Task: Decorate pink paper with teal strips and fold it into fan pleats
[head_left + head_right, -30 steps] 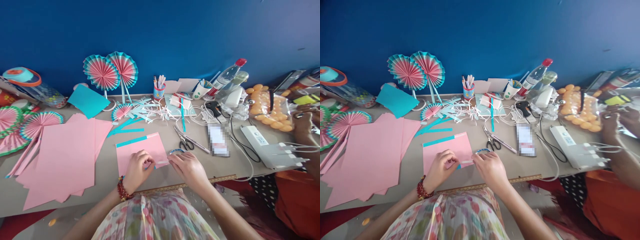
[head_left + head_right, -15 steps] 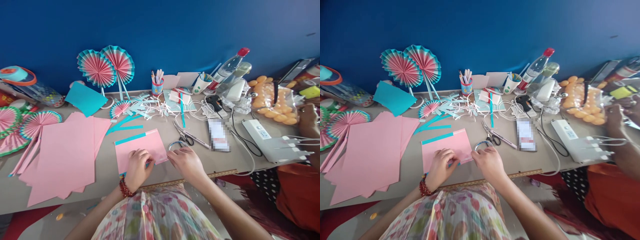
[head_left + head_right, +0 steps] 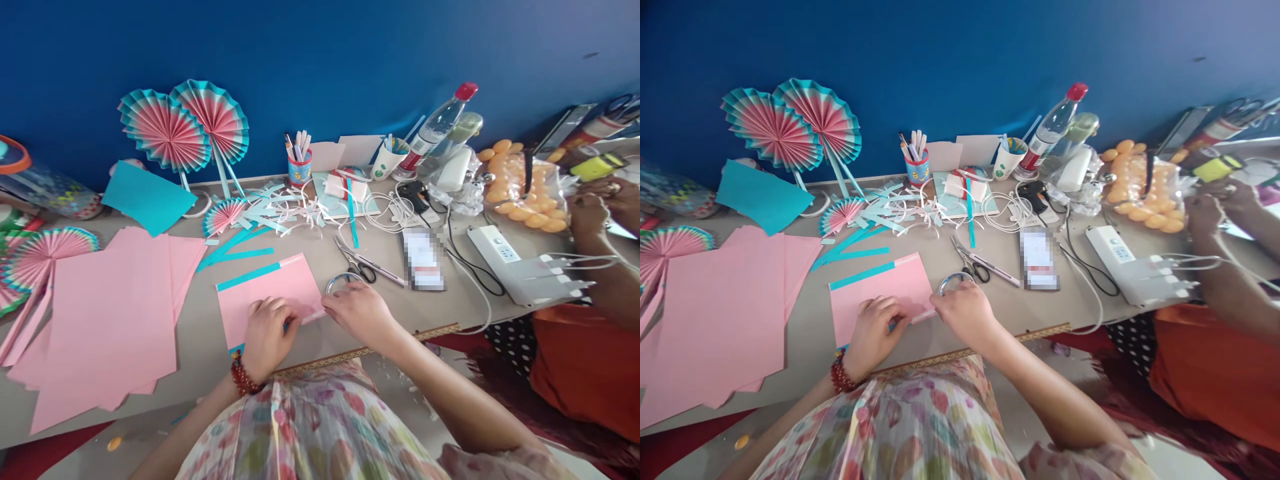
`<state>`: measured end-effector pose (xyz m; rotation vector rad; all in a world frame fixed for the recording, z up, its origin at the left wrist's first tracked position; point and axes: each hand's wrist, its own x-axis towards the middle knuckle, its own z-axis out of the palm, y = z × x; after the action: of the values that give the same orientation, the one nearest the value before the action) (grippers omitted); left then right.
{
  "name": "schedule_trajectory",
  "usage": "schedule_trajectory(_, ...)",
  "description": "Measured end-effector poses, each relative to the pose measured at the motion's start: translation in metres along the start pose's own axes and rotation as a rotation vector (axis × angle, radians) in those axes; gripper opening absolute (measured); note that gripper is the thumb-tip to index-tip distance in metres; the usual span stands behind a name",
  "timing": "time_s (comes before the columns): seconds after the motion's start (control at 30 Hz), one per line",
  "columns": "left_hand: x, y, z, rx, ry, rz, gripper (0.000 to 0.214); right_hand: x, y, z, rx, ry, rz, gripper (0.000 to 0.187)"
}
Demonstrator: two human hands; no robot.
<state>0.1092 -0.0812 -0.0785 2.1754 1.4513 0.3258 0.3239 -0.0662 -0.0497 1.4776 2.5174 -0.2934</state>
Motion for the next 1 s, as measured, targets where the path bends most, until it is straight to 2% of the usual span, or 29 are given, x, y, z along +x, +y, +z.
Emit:
schedule_trajectory(0.27, 0.002, 0.002, 0.000, 0.028, 0.008, 0.005, 0.014, 0.004, 0.005, 0.002, 0.019, -0.021, -0.022, 0.023)
schedule_trajectory(0.73, 0.004, 0.006, -0.001, 0.130, -0.007, 0.053, 0.013, 0.007, 0.000, -0.011, 0.016, -0.114, -0.006, 0.024)
schedule_trajectory(1.0, 0.005, 0.005, -0.001, 0.145, -0.023, 0.054, 0.009, 0.009, 0.000, -0.014, 0.046, -0.120, -0.007, 0.026)
